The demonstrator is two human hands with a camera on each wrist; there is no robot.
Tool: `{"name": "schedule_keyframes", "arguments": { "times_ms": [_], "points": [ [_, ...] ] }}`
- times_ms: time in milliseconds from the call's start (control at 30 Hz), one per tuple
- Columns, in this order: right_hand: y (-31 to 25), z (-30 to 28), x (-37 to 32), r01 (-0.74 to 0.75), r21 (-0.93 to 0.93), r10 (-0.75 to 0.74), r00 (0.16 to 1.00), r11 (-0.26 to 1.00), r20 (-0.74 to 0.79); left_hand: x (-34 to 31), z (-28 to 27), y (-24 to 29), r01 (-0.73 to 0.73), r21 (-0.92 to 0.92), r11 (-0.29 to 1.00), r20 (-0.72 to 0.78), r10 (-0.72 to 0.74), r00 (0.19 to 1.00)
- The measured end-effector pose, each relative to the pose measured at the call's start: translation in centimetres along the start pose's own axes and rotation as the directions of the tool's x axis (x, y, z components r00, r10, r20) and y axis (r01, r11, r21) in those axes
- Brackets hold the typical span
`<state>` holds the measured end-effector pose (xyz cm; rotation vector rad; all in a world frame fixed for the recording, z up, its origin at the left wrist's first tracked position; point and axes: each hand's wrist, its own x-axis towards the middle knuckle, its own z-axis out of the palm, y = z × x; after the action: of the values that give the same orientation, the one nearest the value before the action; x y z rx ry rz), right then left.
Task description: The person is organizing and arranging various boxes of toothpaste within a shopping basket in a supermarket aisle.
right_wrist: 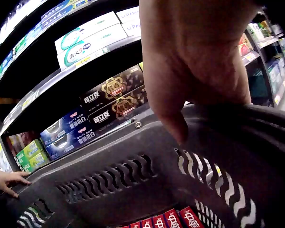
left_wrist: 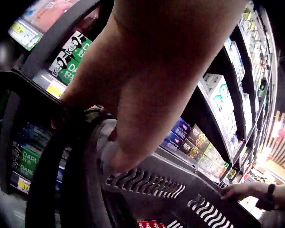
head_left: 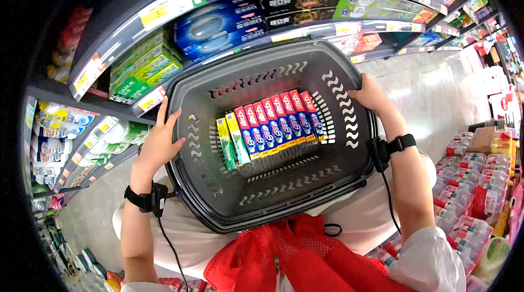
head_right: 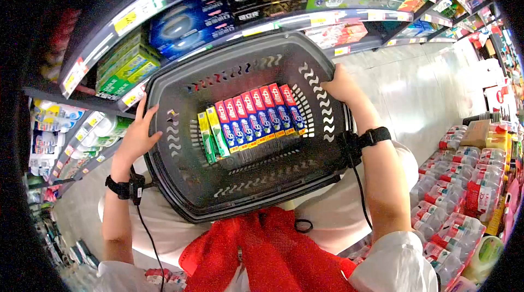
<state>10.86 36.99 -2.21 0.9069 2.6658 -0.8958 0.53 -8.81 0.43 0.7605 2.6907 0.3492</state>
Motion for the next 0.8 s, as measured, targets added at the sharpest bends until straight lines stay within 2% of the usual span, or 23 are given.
{"name": "schedule_keyframes", "arguments": {
  "times_ms": [33,100,167,233,300,367,433,467,567,633,700,767,800],
  "points": [
    [0.3,0.2,0.2,0.026,0.017,-0.026,1.0,1.0,-0.003,-0.4,0.2,0.0,-0.047,0.018,0.999,-0.043,0.048,0.998],
    [0.9,0.2,0.7,0.049,0.017,-0.049,0.999,0.999,-0.017,-0.8,0.1,0.4,-0.033,0.023,0.999,-0.048,0.034,0.998],
    [0.4,-0.1,0.5,0.021,-0.116,-0.018,1.0,0.993,0.024,-1.3,-0.4,0.7,-0.018,0.017,1.0,-0.007,0.018,1.0],
    [-0.7,-0.6,-0.2,0.028,-0.139,-0.023,0.999,0.99,0.038,-1.9,-1.2,0.2,-0.013,-0.015,1.0,-0.024,0.013,1.0],
    [-0.4,-0.7,-0.4,-0.006,-0.127,0.013,0.999,0.992,0.05,-1.9,-1.2,0.1,-0.036,0.031,0.999,-0.028,0.037,0.999],
    [-0.1,-0.4,-0.3,0.036,-0.166,-0.031,0.999,0.985,0.031,-2.0,-2.1,1.2,0.02,0.028,0.999,-0.047,-0.019,0.999],
    [0.4,0.1,0.4,0.046,-0.191,-0.041,0.999,0.98,0.029,-2.3,-2.2,1.7,0.077,0.065,0.995,0.042,-0.08,0.996],
    [-0.3,-0.1,0.2,0.059,-0.225,-0.053,0.998,0.972,0.033,-2.7,-2.3,0.9,0.053,0.091,0.994,0.036,-0.057,0.998],
    [-0.6,-0.5,0.3,-0.014,-0.235,0.037,0.995,0.972,0.096,-3.2,-1.5,0.5,-0.008,0.137,0.991,-0.042,0.014,0.999],
    [-1.4,-1.0,-0.7,-0.005,-0.168,0.028,0.99,0.986,0.135,-3.7,-1.4,1.5,-0.005,0.109,0.994,-0.025,0.008,1.0],
    [-3.4,-2.0,-1.4,0.009,-0.139,0.011,0.989,0.99,0.145,-3.6,-1.7,1.9,-0.004,0.212,0.977,-0.016,0.008,1.0],
    [-1.3,-1.5,-1.7,-0.032,-0.085,0.046,0.984,0.996,0.173,-3.1,-1.9,2.9,0.102,0.223,0.969,0.105,-0.128,0.986],
    [-1.3,-1.2,-0.1,-0.004,-0.057,0.014,0.983,0.998,0.182,-3.0,-2.2,3.0,0.145,0.23,0.962,0.112,-0.174,0.978]
  ]
}}
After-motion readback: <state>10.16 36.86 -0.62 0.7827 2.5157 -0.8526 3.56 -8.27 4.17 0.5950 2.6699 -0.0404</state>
